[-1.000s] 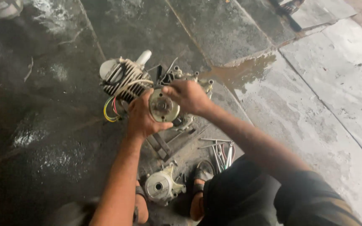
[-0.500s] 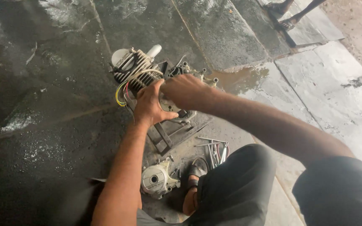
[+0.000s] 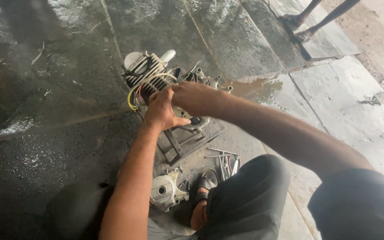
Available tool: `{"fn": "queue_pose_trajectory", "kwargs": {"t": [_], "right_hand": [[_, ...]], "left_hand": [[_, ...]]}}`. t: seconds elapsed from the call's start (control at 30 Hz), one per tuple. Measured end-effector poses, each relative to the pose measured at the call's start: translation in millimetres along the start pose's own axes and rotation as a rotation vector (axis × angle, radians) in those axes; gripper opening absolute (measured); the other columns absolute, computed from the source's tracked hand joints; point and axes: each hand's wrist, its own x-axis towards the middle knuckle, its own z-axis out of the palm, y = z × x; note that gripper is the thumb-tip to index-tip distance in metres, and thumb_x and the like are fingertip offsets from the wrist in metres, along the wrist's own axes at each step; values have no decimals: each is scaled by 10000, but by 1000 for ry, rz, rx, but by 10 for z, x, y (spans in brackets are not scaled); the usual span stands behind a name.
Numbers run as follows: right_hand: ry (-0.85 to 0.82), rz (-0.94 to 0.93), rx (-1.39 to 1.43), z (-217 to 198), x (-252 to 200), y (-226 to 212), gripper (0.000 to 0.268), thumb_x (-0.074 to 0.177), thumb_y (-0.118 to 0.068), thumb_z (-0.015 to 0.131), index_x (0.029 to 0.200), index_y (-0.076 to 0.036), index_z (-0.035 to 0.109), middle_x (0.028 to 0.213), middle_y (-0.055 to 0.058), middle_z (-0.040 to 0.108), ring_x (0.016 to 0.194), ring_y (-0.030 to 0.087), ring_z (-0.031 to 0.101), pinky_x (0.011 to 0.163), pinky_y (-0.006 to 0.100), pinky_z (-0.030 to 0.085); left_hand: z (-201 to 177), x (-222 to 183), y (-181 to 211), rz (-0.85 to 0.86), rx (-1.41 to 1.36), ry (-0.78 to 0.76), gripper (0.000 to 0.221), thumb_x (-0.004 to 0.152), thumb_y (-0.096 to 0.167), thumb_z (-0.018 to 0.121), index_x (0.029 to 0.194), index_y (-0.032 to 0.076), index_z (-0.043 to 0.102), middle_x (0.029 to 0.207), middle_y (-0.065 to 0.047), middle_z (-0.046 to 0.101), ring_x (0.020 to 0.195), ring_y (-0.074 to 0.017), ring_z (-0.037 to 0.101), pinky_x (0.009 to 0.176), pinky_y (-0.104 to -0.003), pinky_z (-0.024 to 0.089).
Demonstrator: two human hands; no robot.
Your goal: Repairing and assembling parts of a motorcycle engine on a workshop floor.
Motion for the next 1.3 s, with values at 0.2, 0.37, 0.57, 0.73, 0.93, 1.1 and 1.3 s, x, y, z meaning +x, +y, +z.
{"fn": "queue_pose_trajectory", "kwargs": {"t": [0.2,0.37,0.57,0.73,0.93,1.1,1.3], "right_hand": [[-148,502,393,-911,-31,-226,334,900,-331,755,1092,-59,732,960,134,771,850,246,768,747,394,627],[-253,440,185,-203,29,-169,199,936,-177,702,1095,-65,743,1038,124,764,897,237,770,764,371,642],[201,-31,78,-14,-10,79,311,732,-79,768,1042,-90,748,1108,114,743,969,264,751,806,379,638],[114,292,483,-526,-40,85,291,927,-267,759,1121,-51,745,1003,143,764,863,264,742,758,398,622],[-191,561,322,-191,-7,-119,202,928,-207,692,1077,-76,730,967,120,766,828,252,748,697,397,640],[172,103,390,20,-99,69,251,733,48,680,933,-62,784,953,120,759,871,269,750,757,411,616],[230,700,697,-288,-232,-120,170,907,-210,761,975,-54,759,871,115,756,814,263,766,746,429,617]], "left_hand": [[5,-36,-81,131,21,27,1282,535,535,972,1540,88,314,1514,-174,476,1412,-335,471,1173,-486,296],[62,7,-96,152,69,62,1292,526,544,975,1537,87,312,1529,-179,475,1403,-332,477,1166,-490,292],[175,15,-244,106,73,54,1302,502,556,978,1505,87,292,1529,-184,466,1411,-345,459,1180,-470,317],[-54,1,7,134,79,51,1301,513,553,981,1537,141,290,1531,-151,468,1412,-319,474,1165,-491,304],[24,34,-38,121,86,19,1319,521,549,985,1556,158,268,1549,-144,447,1425,-321,443,1181,-500,265],[-19,5,12,36,60,-14,1328,496,550,974,1547,115,288,1538,-140,459,1435,-302,441,1205,-488,278],[74,-37,-104,115,39,46,1296,530,545,972,1553,113,305,1541,-155,468,1450,-310,440,1167,-493,304]]}}
